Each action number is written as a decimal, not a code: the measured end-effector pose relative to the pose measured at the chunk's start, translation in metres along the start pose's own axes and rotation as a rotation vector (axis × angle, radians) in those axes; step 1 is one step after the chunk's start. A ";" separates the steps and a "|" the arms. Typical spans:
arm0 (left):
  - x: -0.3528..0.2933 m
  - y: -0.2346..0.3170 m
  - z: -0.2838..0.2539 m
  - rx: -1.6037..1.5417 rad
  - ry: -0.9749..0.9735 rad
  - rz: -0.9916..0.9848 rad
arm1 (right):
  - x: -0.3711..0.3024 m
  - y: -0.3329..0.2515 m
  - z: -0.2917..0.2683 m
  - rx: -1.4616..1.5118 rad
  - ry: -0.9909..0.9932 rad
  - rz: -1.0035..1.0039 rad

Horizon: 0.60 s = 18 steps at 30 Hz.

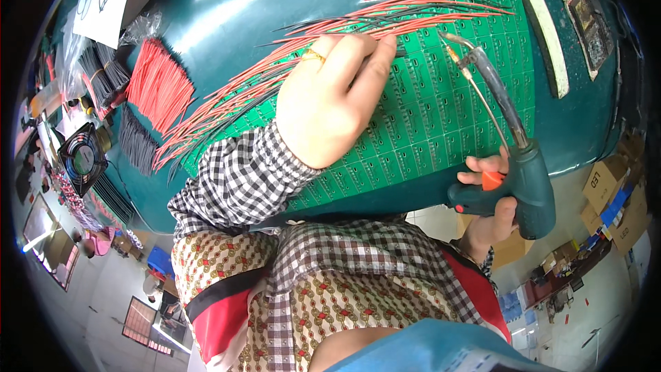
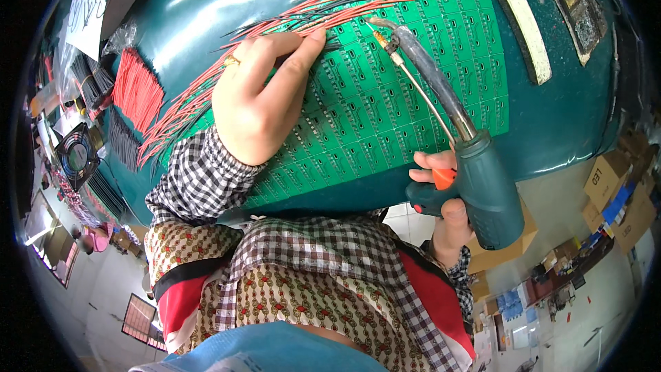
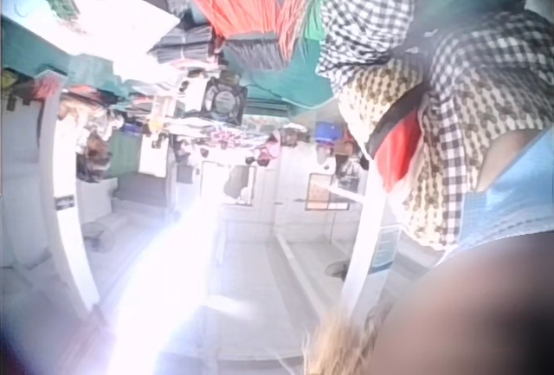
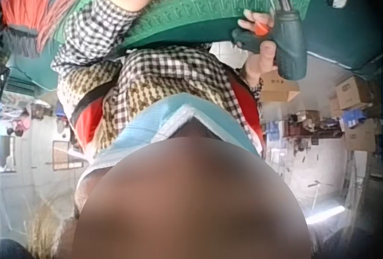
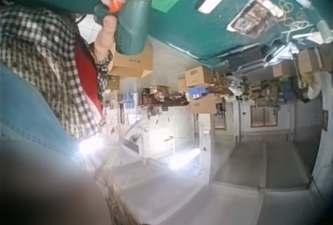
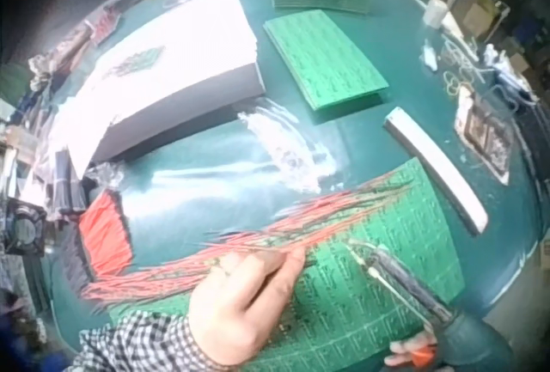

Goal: Soldering individual red and black wires onto a large sheet of green printed circuit boards.

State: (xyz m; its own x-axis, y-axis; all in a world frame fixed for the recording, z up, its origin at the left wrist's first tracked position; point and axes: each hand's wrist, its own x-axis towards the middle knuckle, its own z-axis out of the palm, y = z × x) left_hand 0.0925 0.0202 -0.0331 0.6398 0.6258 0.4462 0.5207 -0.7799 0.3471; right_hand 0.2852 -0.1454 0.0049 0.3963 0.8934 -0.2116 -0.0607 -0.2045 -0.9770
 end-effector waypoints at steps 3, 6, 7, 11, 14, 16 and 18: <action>-0.003 -0.001 -0.002 -0.018 0.016 -0.002 | -0.001 0.000 0.000 -0.023 -0.016 0.004; -0.004 -0.002 -0.005 -0.023 0.010 0.004 | -0.001 -0.002 -0.001 -0.053 -0.063 0.032; -0.004 -0.002 -0.005 -0.025 0.009 0.004 | -0.001 -0.003 -0.001 -0.081 -0.081 0.058; -0.002 0.001 -0.010 -0.047 -0.053 -0.061 | 0.003 -0.003 0.002 -0.099 -0.077 0.014; -0.002 0.002 -0.010 -0.057 -0.068 -0.076 | 0.004 -0.003 0.003 -0.110 -0.108 0.031; -0.001 0.002 -0.010 -0.060 -0.065 -0.078 | 0.004 -0.004 0.006 -0.094 -0.088 0.043; 0.002 0.002 -0.011 -0.079 -0.094 -0.092 | 0.005 -0.004 0.006 -0.100 -0.091 0.039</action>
State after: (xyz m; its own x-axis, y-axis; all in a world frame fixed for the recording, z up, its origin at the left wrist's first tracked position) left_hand 0.0882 0.0198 -0.0223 0.6433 0.6899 0.3320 0.5359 -0.7155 0.4482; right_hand 0.2820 -0.1378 0.0077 0.3105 0.9155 -0.2558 0.0190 -0.2750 -0.9612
